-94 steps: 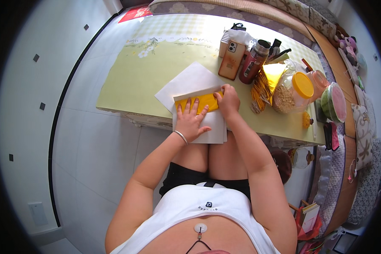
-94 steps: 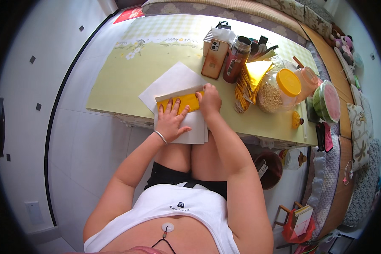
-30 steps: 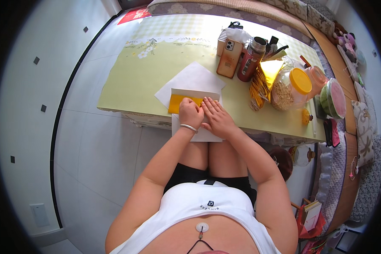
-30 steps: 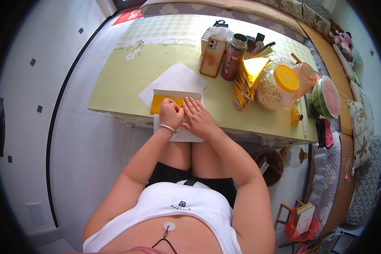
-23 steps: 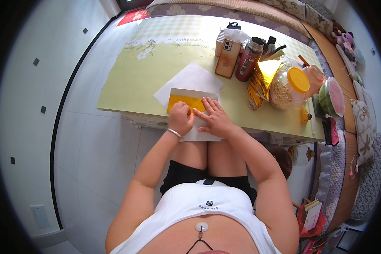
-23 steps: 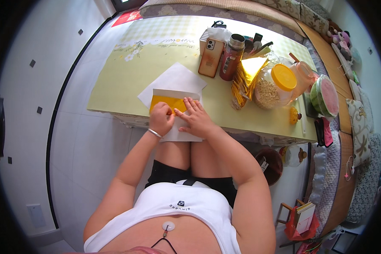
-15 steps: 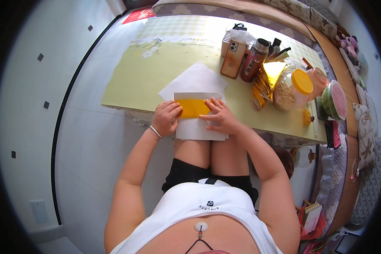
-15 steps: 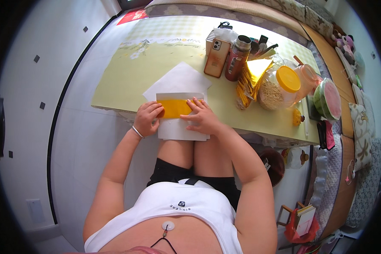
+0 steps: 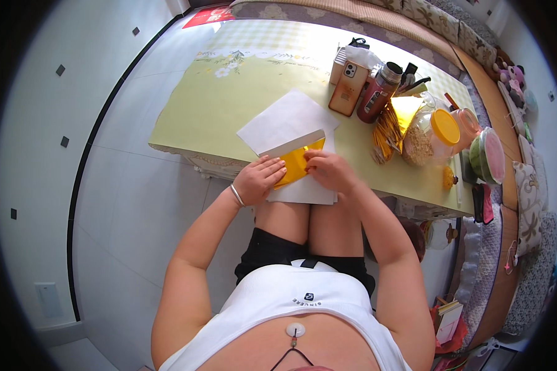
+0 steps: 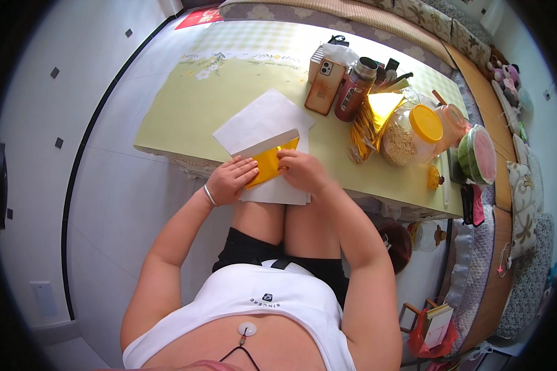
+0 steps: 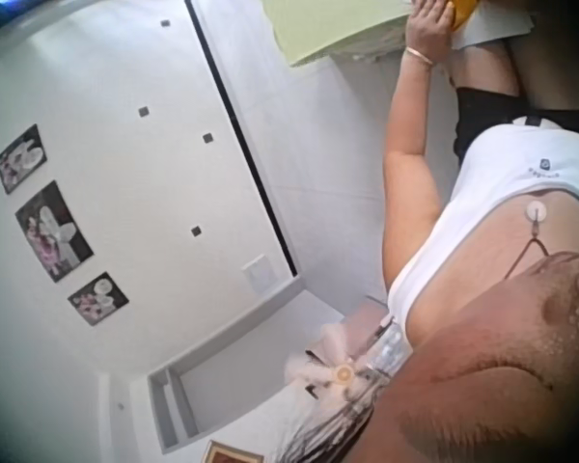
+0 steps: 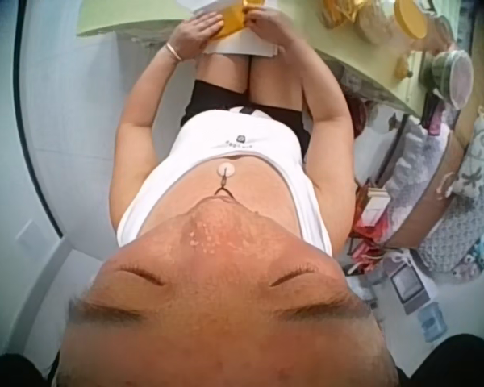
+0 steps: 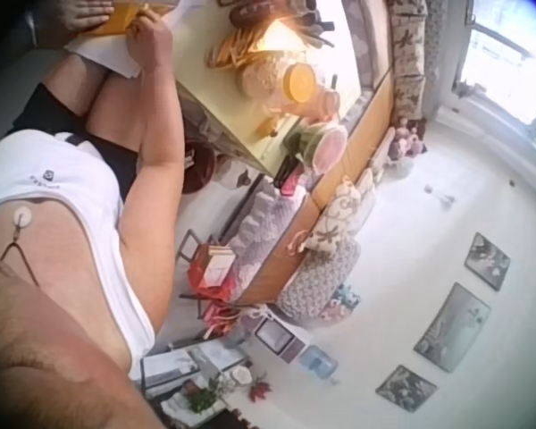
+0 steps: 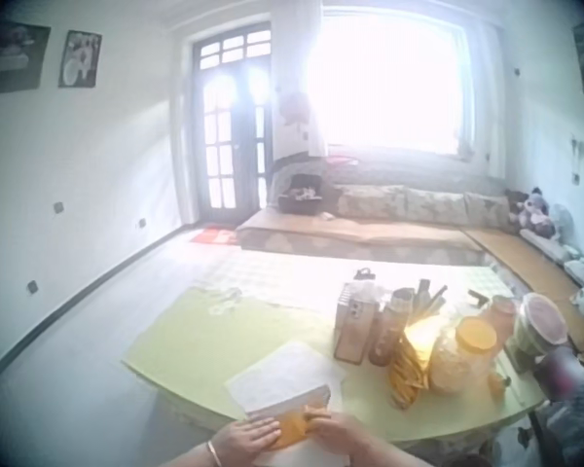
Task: The person sits on the floor and folds a sheet of yellow paper into a smaller rectangular shape. They repeatedly fold the paper in half, crease the edges, and adjust the alignment using both hands.
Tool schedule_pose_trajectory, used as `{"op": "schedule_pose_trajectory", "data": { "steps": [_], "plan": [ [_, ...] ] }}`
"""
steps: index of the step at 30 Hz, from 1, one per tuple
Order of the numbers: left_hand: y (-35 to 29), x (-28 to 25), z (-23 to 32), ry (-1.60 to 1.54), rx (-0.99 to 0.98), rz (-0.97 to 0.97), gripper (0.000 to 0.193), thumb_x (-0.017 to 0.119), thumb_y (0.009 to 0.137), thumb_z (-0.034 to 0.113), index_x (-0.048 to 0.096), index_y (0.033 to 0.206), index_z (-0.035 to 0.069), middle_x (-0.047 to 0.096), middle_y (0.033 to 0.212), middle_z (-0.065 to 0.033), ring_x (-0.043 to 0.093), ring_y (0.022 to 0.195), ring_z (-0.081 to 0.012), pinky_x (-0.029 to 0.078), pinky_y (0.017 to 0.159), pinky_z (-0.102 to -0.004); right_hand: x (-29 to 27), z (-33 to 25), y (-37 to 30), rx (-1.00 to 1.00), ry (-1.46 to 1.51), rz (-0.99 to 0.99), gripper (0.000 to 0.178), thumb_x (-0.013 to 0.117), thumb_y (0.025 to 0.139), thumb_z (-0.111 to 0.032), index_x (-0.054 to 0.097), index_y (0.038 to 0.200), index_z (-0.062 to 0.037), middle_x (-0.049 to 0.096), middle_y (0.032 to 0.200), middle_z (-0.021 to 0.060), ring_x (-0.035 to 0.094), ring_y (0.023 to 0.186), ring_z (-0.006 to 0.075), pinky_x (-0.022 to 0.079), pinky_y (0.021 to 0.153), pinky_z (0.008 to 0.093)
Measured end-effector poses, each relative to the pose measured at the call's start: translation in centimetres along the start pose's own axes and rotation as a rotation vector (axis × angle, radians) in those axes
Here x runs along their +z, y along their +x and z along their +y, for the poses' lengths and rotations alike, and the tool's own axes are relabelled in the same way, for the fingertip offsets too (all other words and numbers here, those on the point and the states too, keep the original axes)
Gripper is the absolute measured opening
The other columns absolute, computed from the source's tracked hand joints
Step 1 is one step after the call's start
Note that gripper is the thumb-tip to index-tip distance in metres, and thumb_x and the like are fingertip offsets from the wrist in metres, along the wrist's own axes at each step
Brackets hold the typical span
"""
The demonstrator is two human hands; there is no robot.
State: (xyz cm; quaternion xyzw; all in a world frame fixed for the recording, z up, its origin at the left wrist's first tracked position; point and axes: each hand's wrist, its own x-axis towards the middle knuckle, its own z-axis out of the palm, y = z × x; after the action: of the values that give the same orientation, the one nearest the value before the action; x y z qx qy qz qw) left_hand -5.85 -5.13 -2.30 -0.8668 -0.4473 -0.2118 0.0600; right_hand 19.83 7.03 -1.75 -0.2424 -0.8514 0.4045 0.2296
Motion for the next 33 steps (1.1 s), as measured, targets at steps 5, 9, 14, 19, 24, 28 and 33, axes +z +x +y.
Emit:
{"op": "schedule_pose_trajectory", "data": {
  "steps": [5,9,14,19,24,28,33],
  "plan": [
    [0.4,-0.8,0.6,-0.1,-0.064,0.082,0.043,0.063,0.072,0.002,0.067,0.115,0.003,0.066,0.125,-0.0148,0.061,0.121,-0.0304,0.043,0.108,-0.0435,3.1,-1.9,-0.5,-0.23,-0.436,0.165,0.029,0.078,0.073,-0.018,0.064,0.097,-0.0095,0.062,0.114,0.0112,0.055,0.122,0.0382,0.045,0.103,0.0494],
    [0.5,0.2,-0.5,-0.302,-0.21,0.192,0.03,0.07,0.071,0.002,0.069,0.101,0.003,0.069,0.112,-0.0119,0.062,0.111,-0.0301,0.048,0.098,-0.0409,5.3,-2.5,0.0,-0.198,-0.435,0.34,0.023,0.079,0.074,-0.018,0.063,0.086,-0.0069,0.061,0.104,0.0113,0.057,0.115,0.0365,0.044,0.099,0.0535],
    [1.8,1.4,-1.1,-0.301,-0.512,0.353,0.012,0.078,0.074,0.012,0.068,0.074,0.004,0.065,0.089,-0.0085,0.057,0.09,-0.029,0.047,0.081,-0.0388,6.4,-1.9,0.6,-0.117,-0.33,0.507,0.017,0.077,0.074,-0.013,0.063,0.073,-0.0042,0.06,0.094,0.0094,0.059,0.099,0.0319,0.047,0.093,0.046],
    [2.4,2.0,-1.1,-0.196,-0.601,0.321,0.016,0.078,0.073,0.016,0.067,0.071,0.005,0.064,0.088,-0.0085,0.057,0.092,-0.0292,0.046,0.083,-0.0395,6.6,-2.6,0.8,-0.05,-0.373,0.513,0.015,0.076,0.074,-0.012,0.063,0.073,-0.004,0.06,0.093,0.0092,0.059,0.096,0.03,0.048,0.09,0.0417],
    [2.7,2.4,-1.0,-0.164,-0.625,0.299,0.018,0.08,0.07,0.018,0.067,0.069,0.006,0.063,0.088,-0.0087,0.057,0.091,-0.0292,0.046,0.083,-0.0405,6.9,-2.5,1.1,-0.03,-0.432,0.519,0.014,0.075,0.074,-0.012,0.066,0.083,-0.006,0.059,0.095,0.0099,0.058,0.097,0.0307,0.048,0.09,0.0418],
    [2.7,2.3,-0.9,-0.149,-0.622,0.306,0.018,0.08,0.069,0.017,0.066,0.068,0.006,0.063,0.088,-0.0087,0.057,0.091,-0.0295,0.046,0.082,-0.0411,7.2,-2.3,1.1,-0.094,-0.537,0.5,0.026,0.072,0.076,-0.012,0.072,0.102,-0.0105,0.057,0.097,0.0098,0.055,0.098,0.03,0.047,0.091,0.0423],
    [2.6,2.1,-0.6,-0.139,-0.641,0.293,0.019,0.08,0.069,0.015,0.064,0.073,0.006,0.062,0.086,-0.0087,0.056,0.09,-0.03,0.045,0.081,-0.0417,7.3,-2.0,1.1,-0.141,-0.693,0.446,0.038,0.066,0.08,-0.014,0.072,0.117,-0.0161,0.054,0.101,0.0091,0.052,0.102,0.0286,0.045,0.094,0.046]
  ]
}}
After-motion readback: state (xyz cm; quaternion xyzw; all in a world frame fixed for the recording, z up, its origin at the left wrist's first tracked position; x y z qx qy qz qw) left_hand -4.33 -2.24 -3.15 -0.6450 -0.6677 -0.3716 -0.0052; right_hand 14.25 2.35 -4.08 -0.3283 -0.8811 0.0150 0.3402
